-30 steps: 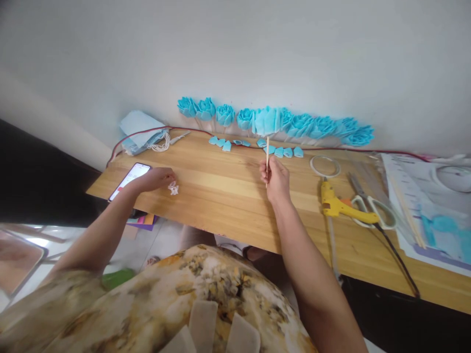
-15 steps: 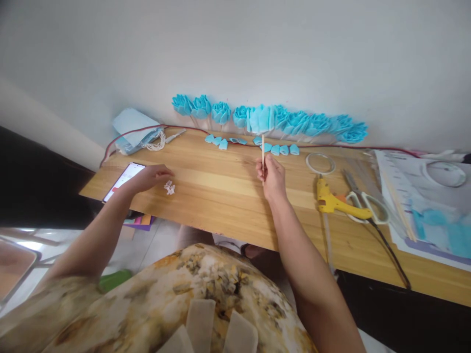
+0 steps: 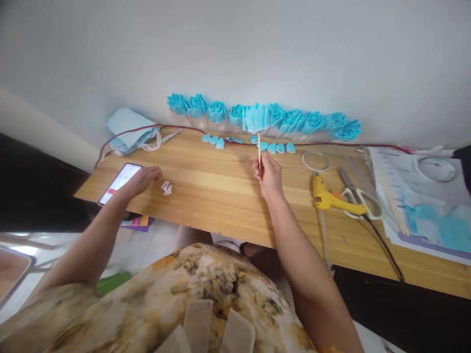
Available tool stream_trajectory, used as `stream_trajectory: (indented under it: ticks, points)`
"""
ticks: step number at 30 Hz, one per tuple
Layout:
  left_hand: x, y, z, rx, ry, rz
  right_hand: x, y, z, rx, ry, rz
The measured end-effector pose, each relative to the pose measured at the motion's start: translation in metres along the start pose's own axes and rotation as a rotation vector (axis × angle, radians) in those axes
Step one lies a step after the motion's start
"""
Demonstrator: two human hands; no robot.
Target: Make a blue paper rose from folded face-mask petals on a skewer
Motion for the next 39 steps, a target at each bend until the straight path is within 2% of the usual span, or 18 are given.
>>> stream_trajectory:
  ticks: [4,7,13,16,19,21,25,27,28,30,32,34,37,39]
  points:
    - [-0.008,-0.003,0.003,0.026,-0.036,0.05,0.0,0.0,0.0,0.0,-0.004,-0.002]
    - [-0.019,-0.001,0.003,-0.061,-0.028,0.005,0.0,0.0,0.0,-0.004,-0.006,0.001]
    - [-0.044,0.019,-0.004,-0.016,-0.143,0.028,0.002,0.0,0.002,-0.094,-0.013,0.045]
    - [-0.05,0.02,-0.008,0.009,-0.178,-0.015,0.008,0.003,0.008,-0.253,-0.003,0.085]
    - [-0.052,0.018,-0.009,0.03,-0.232,-0.037,0.016,0.009,0.018,-0.501,0.065,0.191]
    - [-0.051,0.017,-0.01,0.035,-0.252,-0.026,0.02,0.011,0.029,-0.618,0.104,0.245]
    - [-0.05,0.018,-0.014,0.037,-0.248,0.008,0.025,0.01,0.055,-0.761,0.096,0.276]
    - [-0.049,0.018,-0.014,0.053,-0.25,0.02,0.022,0.013,0.063,-0.868,0.081,0.368]
    - [-0.049,0.016,-0.014,0.06,-0.263,0.03,0.019,0.016,0.064,-0.927,0.062,0.458]
    - [-0.051,0.006,-0.012,0.038,-0.335,0.057,0.003,0.028,0.057,-1.019,0.016,0.697]
    - [-0.053,-0.013,-0.012,-0.075,-0.436,0.092,-0.025,0.041,0.039,-1.018,0.019,0.911]
    - [-0.056,-0.039,-0.019,-0.298,-0.463,0.149,-0.06,0.049,0.014,-0.893,0.094,0.982]
    - [-0.058,-0.08,-0.041,-0.664,-0.334,0.281,-0.113,0.046,-0.025,-0.68,0.293,1.022]
    - [-0.059,-0.101,-0.056,-0.822,-0.254,0.331,-0.136,0.038,-0.043,-0.64,0.429,1.044]
Point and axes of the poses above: each hand's wrist, its own x-axis towards the middle knuckle, its own z-axis out of the back of the hand, y = z × x, the point moved 3 cm from there along x, towards the middle knuckle, and after that the axes turned 15 degrees about -y, right-handed, at the moved point
